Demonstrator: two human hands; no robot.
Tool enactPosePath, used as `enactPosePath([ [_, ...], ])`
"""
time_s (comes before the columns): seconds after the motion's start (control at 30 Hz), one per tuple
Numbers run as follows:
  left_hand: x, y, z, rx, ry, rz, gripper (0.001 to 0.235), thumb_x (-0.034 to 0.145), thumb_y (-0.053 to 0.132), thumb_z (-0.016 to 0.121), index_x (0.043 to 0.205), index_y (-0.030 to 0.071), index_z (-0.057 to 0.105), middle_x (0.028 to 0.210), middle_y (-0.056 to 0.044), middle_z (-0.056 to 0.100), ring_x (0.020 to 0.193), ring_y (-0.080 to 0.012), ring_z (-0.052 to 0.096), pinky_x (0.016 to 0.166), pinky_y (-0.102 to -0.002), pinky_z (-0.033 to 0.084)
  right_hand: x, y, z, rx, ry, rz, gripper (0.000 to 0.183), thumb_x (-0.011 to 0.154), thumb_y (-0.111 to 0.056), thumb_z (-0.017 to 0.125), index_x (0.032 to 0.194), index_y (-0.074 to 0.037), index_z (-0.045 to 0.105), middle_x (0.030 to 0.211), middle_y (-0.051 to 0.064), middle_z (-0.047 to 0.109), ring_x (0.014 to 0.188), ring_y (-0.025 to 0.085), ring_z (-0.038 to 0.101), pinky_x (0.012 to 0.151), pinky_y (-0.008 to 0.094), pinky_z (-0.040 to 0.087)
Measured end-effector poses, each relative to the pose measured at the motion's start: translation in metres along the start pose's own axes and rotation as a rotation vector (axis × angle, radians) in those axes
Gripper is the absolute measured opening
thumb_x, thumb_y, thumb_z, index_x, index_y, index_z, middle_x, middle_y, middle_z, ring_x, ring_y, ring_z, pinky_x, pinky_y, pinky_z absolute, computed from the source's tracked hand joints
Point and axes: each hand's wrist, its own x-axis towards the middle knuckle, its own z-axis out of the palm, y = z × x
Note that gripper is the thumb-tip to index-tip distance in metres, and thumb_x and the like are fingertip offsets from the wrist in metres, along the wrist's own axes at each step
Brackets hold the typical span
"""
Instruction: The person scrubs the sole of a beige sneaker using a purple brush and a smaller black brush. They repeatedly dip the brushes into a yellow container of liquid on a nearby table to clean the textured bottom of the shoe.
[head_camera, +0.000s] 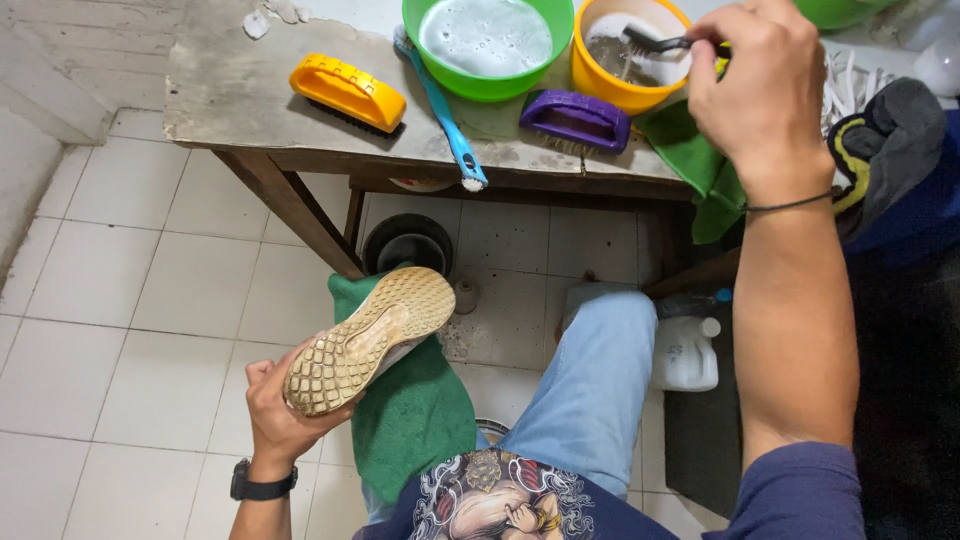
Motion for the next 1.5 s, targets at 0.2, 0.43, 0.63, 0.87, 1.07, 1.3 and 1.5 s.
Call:
enactPosePath([
  [0.2,-0.012,-0.007,-0.001,0.023,0.001,-0.017,0.081,0.058,0.056,0.088,0.121,0.010,0.069,0.121,-0.001,0.073,0.088,-0.0117,0.062,0.089,-0.036,0.028,-0.040,0.038,0.034,-0.003,0.134,-0.074,0.004,0.111,-0.003,0.075,0.113,-0.004,0.078,0.106,0.012,0.077,0.096,0.037,0.070,0.083,0.045,0.050],
  [0.43,-0.016,0.012,-0.007,-0.052,0.035,-0.158,0.085,0.053,0.057,0.093,0.123,0.013,0.071,0.111,-0.003,0.078,0.092,-0.0174,0.073,0.091,-0.028,0.038,-0.105,-0.083,-0.001,0.392,0.063,0.048,0.011,0.125,0.005,0.064,0.114,0.007,0.065,0.106,0.024,0.060,0.100,0.045,0.059,0.100,0.051,0.043],
  [0.63,-0.016,0.028,-0.014,0.022,0.008,-0.183,0.083,0.058,0.059,0.089,0.124,0.013,0.070,0.112,-0.003,0.077,0.092,-0.0180,0.074,0.084,-0.030,0.036,-0.156,-0.264,0.114,0.703,-0.040,0.277,0.010,0.094,-0.019,0.074,0.089,-0.015,0.066,0.074,0.004,0.062,0.077,0.031,0.061,0.081,0.042,0.039],
  [0.87,-0.034,0.033,-0.009,0.190,-0.014,-0.222,0.092,0.061,0.075,0.083,0.128,0.014,0.068,0.110,-0.006,0.078,0.090,-0.0207,0.073,0.083,-0.037,0.035,-0.181,-0.334,0.155,0.876,-0.009,0.601,0.028,0.078,-0.010,0.075,0.074,-0.016,0.048,0.050,0.001,0.052,0.053,0.032,0.060,0.063,0.039,0.040],
  [1.07,-0.032,0.038,-0.003,0.277,0.014,-0.163,0.088,0.063,0.072,0.083,0.128,0.014,0.069,0.094,-0.003,0.078,0.083,-0.0173,0.073,0.079,-0.035,0.034,-0.215,-0.318,0.220,0.786,0.010,0.719,0.024,0.078,-0.014,0.079,0.078,-0.019,0.055,0.055,0.001,0.059,0.054,0.031,0.060,0.063,0.040,0.042],
  [1.3,-0.044,0.045,0.003,0.353,0.024,-0.131,0.087,0.067,0.075,0.079,0.130,0.015,0.068,0.089,-0.002,0.077,0.083,-0.0156,0.072,0.077,-0.035,0.033,-0.223,-0.341,0.184,0.775,0.017,0.649,0.032,0.079,-0.022,0.082,0.074,-0.020,0.050,0.053,0.000,0.051,0.054,0.032,0.058,0.065,0.040,0.044],
  [1.5,-0.042,0.060,0.012,0.386,0.058,-0.119,0.085,0.071,0.075,0.075,0.128,0.012,0.069,0.088,-0.007,0.078,0.082,-0.0157,0.072,0.077,-0.037,0.032,-0.220,-0.357,0.163,0.810,0.054,0.648,0.033,0.072,-0.020,0.082,0.071,-0.020,0.050,0.050,0.000,0.049,0.052,0.030,0.056,0.065,0.038,0.044],
])
